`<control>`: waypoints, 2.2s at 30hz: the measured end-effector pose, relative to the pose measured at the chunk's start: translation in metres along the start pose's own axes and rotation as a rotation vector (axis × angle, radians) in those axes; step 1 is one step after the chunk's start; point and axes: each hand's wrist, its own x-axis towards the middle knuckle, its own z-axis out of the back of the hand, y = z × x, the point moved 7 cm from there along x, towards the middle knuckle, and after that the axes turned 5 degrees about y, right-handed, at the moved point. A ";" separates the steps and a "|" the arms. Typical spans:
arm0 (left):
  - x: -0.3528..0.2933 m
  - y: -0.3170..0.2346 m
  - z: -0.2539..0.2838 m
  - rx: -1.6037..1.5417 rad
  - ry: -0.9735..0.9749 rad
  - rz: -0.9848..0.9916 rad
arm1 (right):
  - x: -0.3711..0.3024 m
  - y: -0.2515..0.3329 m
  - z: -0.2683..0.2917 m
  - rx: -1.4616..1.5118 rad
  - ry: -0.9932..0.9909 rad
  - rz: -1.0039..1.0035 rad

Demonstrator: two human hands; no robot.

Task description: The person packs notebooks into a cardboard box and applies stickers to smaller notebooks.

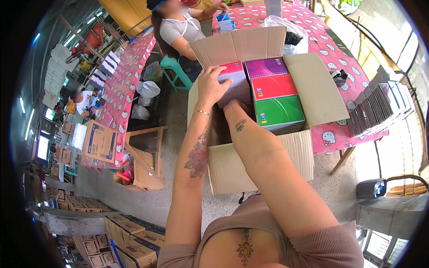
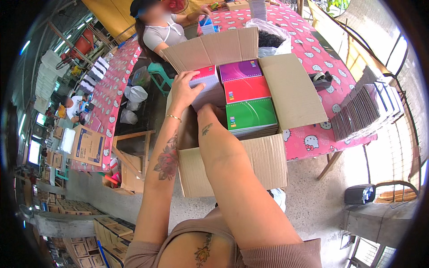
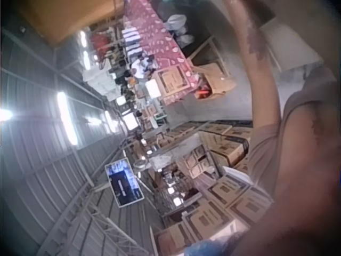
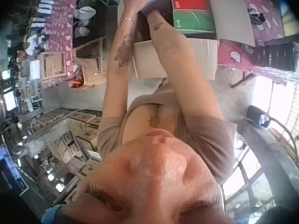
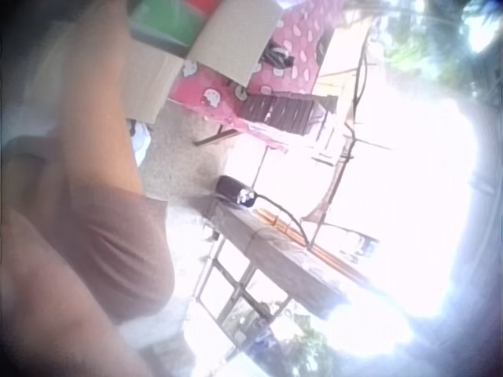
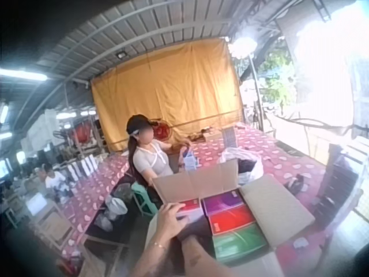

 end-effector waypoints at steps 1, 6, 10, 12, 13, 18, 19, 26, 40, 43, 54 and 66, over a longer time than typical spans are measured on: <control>0.000 -0.001 0.000 0.003 0.000 0.002 | 0.000 0.001 0.000 0.003 -0.001 0.002; -0.001 -0.001 0.000 0.004 -0.005 0.001 | 0.001 0.004 0.001 0.000 0.003 0.006; -0.001 -0.001 0.001 0.008 -0.006 -0.004 | 0.002 0.007 0.001 0.002 0.008 0.014; -0.001 -0.001 0.001 0.009 -0.006 -0.009 | 0.002 0.007 -0.001 0.005 0.009 0.014; -0.001 -0.002 0.001 0.008 -0.005 -0.012 | 0.002 0.008 -0.001 0.011 0.011 0.013; -0.002 -0.005 0.000 0.022 -0.015 -0.043 | -0.002 0.006 -0.002 0.008 0.019 0.011; -0.004 -0.006 0.000 0.022 -0.022 -0.051 | -0.003 0.005 0.000 0.004 0.017 0.012; -0.005 -0.026 0.002 0.182 0.018 -0.148 | -0.008 0.009 -0.003 -0.009 0.048 0.012; 0.007 -0.104 0.091 0.510 -0.200 -0.225 | -0.085 0.047 -0.074 0.019 0.346 0.026; 0.018 -0.119 0.133 0.585 -0.323 -0.179 | -0.142 0.059 -0.119 0.059 0.518 -0.016; 0.064 -0.337 0.175 0.736 -0.475 -0.379 | -0.304 0.191 -0.206 0.118 1.302 -0.096; 0.228 -0.412 -0.074 0.395 -0.443 -0.555 | -0.136 0.491 -0.227 0.120 1.243 0.208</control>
